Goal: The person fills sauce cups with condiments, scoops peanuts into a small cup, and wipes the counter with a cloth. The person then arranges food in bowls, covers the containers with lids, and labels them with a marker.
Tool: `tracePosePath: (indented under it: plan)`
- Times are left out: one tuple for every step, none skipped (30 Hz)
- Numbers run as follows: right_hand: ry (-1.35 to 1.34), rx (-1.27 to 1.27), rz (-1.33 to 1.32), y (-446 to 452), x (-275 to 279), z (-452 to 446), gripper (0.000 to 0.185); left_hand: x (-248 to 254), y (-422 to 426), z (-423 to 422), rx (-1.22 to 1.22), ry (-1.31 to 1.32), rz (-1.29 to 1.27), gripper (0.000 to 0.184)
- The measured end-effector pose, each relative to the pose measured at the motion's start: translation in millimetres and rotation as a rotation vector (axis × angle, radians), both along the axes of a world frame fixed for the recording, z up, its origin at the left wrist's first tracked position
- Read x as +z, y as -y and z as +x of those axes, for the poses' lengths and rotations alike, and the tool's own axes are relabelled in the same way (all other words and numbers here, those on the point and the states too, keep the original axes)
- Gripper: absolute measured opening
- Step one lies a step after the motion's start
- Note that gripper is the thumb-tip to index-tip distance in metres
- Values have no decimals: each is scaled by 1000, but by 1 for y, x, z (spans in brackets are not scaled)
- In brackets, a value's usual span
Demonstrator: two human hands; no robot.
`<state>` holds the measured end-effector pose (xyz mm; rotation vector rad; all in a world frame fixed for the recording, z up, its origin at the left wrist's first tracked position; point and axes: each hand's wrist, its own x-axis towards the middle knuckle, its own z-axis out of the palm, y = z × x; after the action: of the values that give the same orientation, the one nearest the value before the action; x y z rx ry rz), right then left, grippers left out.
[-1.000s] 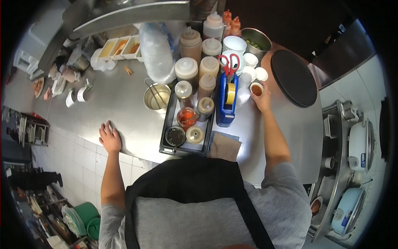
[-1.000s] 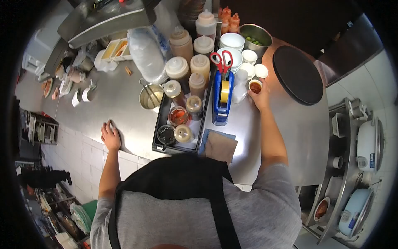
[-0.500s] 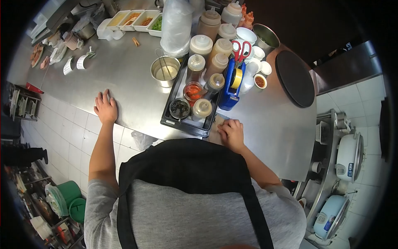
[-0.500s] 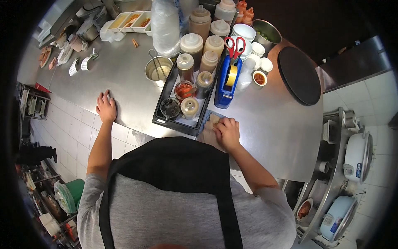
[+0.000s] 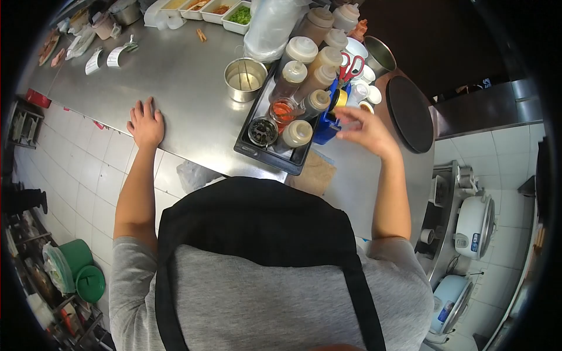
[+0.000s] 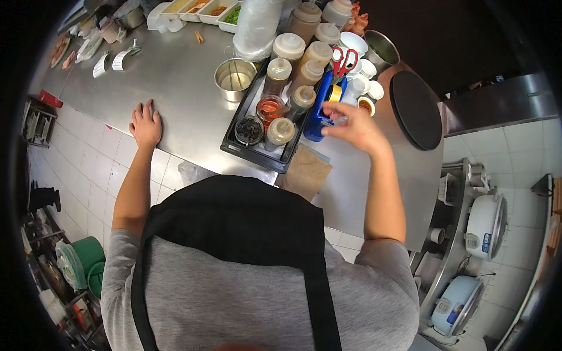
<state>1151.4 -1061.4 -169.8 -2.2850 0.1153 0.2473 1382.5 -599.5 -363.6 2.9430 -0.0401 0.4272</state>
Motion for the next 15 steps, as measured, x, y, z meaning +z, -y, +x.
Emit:
tracePosePath:
  plan:
    - [74, -93, 118, -3, 2, 6, 62, 0, 0, 0, 2, -6, -2, 48]
    - [113, -119, 102, -8, -4, 13, 61, 2, 1, -1, 4, -11, -4, 48]
    - [153, -143, 86, -15, -17, 22, 59, 3, 1, -1, 8, -16, -7, 48]
    - [192, -168, 70, -23, -31, 29, 58, 3, 1, -2, 9, -18, -9, 48]
    - [294, -178, -78, -30, -47, 36, 59, 3, 1, -2, 10, -19, -10, 48]
    - [397, -188, -224, -36, -64, 43, 59, 3, 1, -2, 12, -18, -10, 48]
    - [498, -198, -369, -38, -75, 46, 60, 3, 1, -2, 15, -18, -13, 48]
    - [504, -225, -258, -38, -80, 45, 61, 3, 2, -3, 18, -18, -15, 48]
    - [509, -251, -147, -38, -85, 45, 62, 4, 2, -2, 19, -16, -17, 48]
    - [515, -279, -35, -37, -87, 45, 63, 6, 1, -2, 22, -23, -16, 48]
    - [522, -300, 191, -36, -81, 44, 63, 6, 0, -1, 22, -28, -19, 48]
    - [526, -321, 413, -32, -72, 39, 63, 6, 2, -2, 18, -33, -26, 49]
    - [526, -345, 629, -26, -61, 33, 63, 4, 2, -2, 23, -28, -17, 49]
    - [573, -307, 820, -16, -51, 28, 63, 1, -1, -1, 21, -22, -11, 49]
    - [621, -256, 930, -1, -45, 23, 67, -1, 0, 0, 15, -16, -8, 49]
